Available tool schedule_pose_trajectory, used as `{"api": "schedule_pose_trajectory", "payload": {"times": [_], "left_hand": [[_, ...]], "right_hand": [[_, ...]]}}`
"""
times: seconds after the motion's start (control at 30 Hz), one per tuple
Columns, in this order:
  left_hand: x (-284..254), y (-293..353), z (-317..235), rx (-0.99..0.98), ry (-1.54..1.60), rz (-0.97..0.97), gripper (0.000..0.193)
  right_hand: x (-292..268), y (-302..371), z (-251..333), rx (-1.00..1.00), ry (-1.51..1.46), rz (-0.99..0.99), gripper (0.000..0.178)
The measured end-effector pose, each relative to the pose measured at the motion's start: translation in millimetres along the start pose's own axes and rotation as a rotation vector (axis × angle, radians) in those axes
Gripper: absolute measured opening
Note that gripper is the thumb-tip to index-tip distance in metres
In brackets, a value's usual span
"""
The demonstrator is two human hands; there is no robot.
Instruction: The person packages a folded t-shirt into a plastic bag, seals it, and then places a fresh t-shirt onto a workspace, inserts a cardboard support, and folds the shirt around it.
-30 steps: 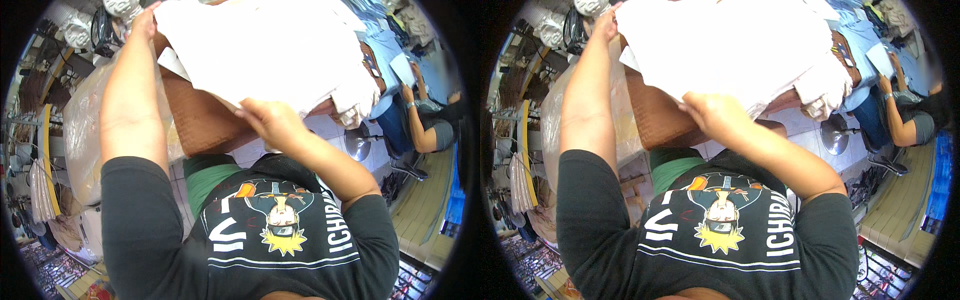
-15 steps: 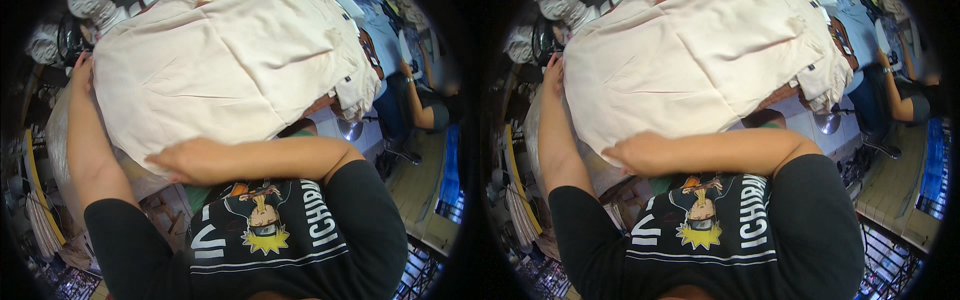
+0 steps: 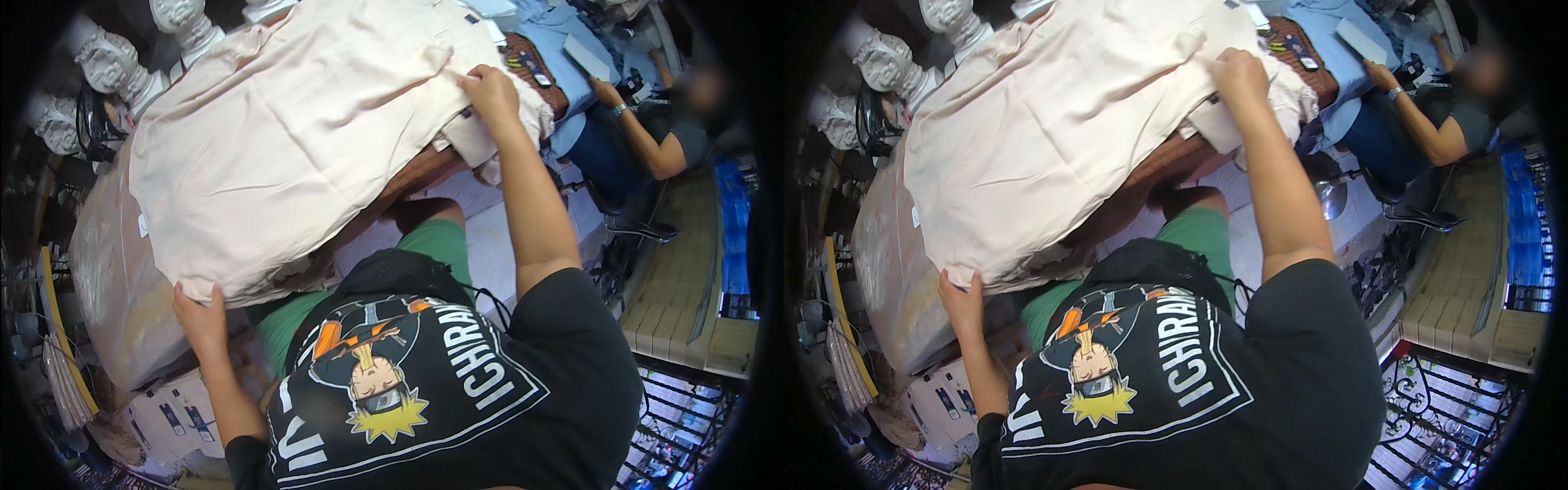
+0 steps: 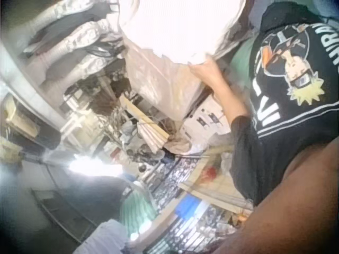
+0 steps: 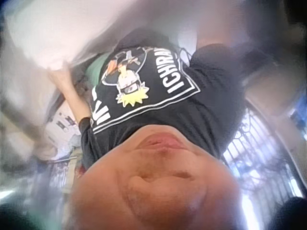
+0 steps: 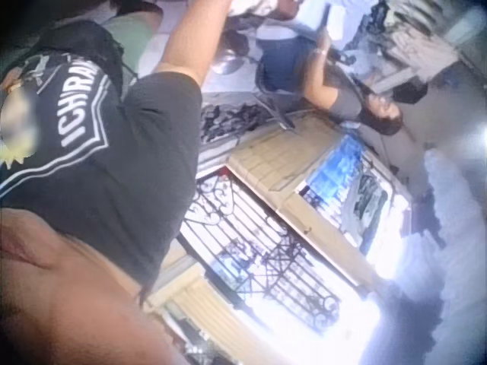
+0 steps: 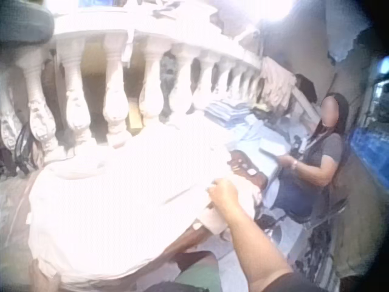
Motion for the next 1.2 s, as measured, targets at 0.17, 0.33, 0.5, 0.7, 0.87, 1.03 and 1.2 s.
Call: {"api": "schedule_pose_trajectory", "payload": {"times": [0.17, 0.33, 0.5, 0.7, 0.87, 1.03, 1.2], "left_hand": [[-11, -3, 27, -0.172, 0.104, 0.197, 0.050], [28, -28, 76, -0.521, 0.788, 0.287, 0.029], [-15, -50, 74, -0.597, 1.176, -0.109, 0.026], [-12, -47, 74, -0.472, 1.025, 0.158, 0.033], [-33, -28, 74, -0.412, 0.931, 0.081, 0.033], [-41, 7, 78, -0.473, 0.873, 0.370, 0.030], [-45, -40, 88, -0.245, 0.252, 0.586, 0.038]], "right_hand": [[-15, 2, -9, 0.075, -0.080, 0.085, 0.033], [-15, -1, -45, 0.091, -0.282, 0.063, 0.035], [-66, 11, -28, 0.299, -0.917, 0.239, 0.028], [-67, 36, -54, 0.326, -0.760, 0.375, 0.031], [-94, 61, -66, 0.362, -0.712, 0.354, 0.021], [-101, 82, -98, 0.383, -0.521, 0.494, 0.024], [-87, 67, -88, 0.359, -0.275, 0.540, 0.024]]}}
Point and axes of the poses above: each hand's wrist, its own y-axis away from the middle knuckle, its own x-axis out of the palm, z = x × y, the point moved 2 cm from there along -y, towards the middle knuckle, and after that the axes turned 9 degrees about -z, right-handed, at the moved point
